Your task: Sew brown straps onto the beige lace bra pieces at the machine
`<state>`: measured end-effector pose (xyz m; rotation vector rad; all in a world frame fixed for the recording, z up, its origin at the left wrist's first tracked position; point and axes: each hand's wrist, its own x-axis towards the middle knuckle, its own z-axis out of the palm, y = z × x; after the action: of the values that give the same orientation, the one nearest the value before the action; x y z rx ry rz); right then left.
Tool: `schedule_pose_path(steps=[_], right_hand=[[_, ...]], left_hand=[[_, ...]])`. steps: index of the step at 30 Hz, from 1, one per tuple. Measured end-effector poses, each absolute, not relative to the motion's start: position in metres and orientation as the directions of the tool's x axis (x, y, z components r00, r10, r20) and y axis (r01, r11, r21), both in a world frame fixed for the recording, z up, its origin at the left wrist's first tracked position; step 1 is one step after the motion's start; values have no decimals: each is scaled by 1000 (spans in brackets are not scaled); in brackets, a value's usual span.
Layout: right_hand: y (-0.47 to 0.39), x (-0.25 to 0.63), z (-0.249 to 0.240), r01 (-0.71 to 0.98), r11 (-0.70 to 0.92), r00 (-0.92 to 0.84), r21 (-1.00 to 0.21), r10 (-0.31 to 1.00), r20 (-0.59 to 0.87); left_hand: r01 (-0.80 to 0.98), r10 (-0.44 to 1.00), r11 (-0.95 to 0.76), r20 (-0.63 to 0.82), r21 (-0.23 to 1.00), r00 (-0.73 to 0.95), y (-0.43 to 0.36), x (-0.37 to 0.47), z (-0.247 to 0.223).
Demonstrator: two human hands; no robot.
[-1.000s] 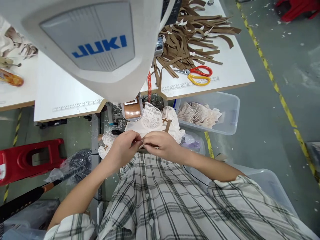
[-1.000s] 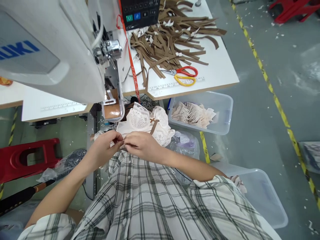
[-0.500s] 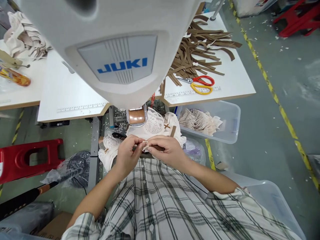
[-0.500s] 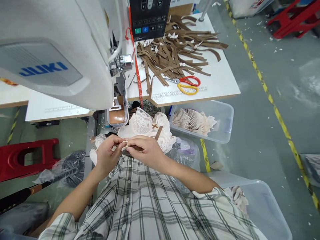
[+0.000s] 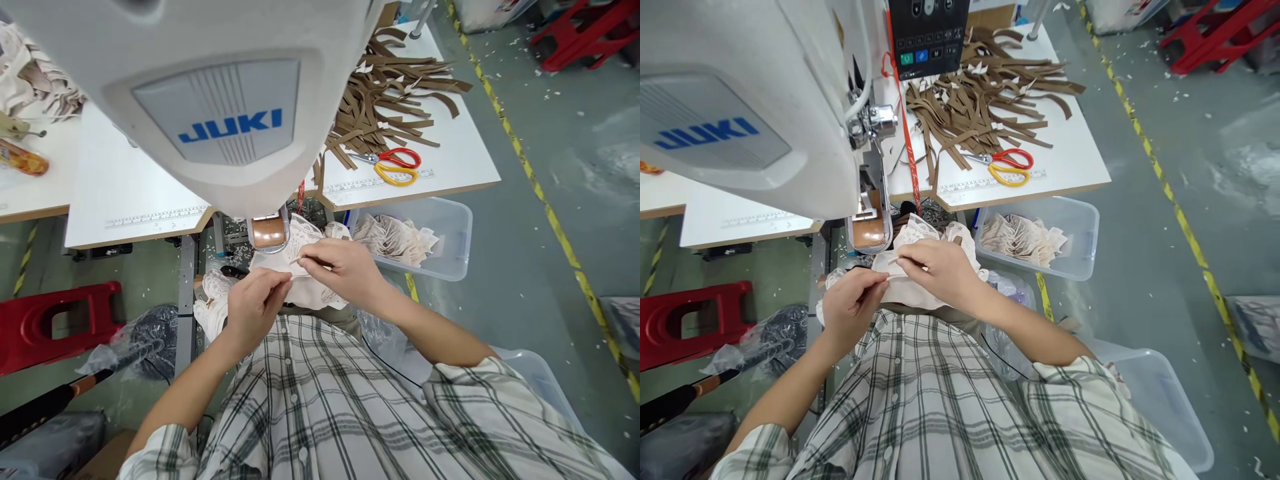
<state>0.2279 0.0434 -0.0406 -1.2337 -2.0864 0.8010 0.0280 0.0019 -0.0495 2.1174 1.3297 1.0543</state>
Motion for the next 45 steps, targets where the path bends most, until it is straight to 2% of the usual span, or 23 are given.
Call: schedule_pose_path(steps=[4, 10, 16, 21, 29, 31, 33, 36, 40, 43, 45], right_hand=[[47, 232, -30, 506, 431, -546, -747, 831, 110], [49, 234, -22, 464, 347, -610, -815, 792, -11], [51, 237, -24, 460, 312, -634, -831, 771, -61], [50, 238, -24, 444, 346, -648, -826, 761, -29], [52, 235, -22, 438, 202, -614, -876, 779, -127], [50, 234, -19, 463, 237, -605, -854, 788, -109], [47, 234, -17, 494, 279, -601, -823, 794, -91], [42, 233, -17, 517, 334, -607, -788, 792, -62], [37, 230, -23, 590, 488, -556, -643, 823, 113], [43, 226, -21, 610, 578, -524, -542, 807, 271], [57, 221, -15, 567, 589, -543, -575, 793, 277]], left_hand=[[556, 812, -582, 451, 593, 370, 7, 26, -36], [543, 819, -573, 402, 614, 409, 13, 25, -33], [524, 833, -545, 352, 655, 426, 17, 26, -30], [547, 854, -502, 284, 670, 436, 23, 25, -27], [486, 761, -626, 343, 610, 551, 31, 16, -33], [522, 791, -580, 281, 625, 543, 33, 16, -30], [593, 838, -489, 155, 640, 524, 35, 17, -24], [660, 836, -452, 26, 600, 549, 36, 20, -17], [693, 849, -487, 105, 531, 517, 34, 24, -15], [679, 880, -432, 113, 593, 461, 32, 25, -14], [667, 908, -376, 112, 643, 403, 32, 23, -14]])
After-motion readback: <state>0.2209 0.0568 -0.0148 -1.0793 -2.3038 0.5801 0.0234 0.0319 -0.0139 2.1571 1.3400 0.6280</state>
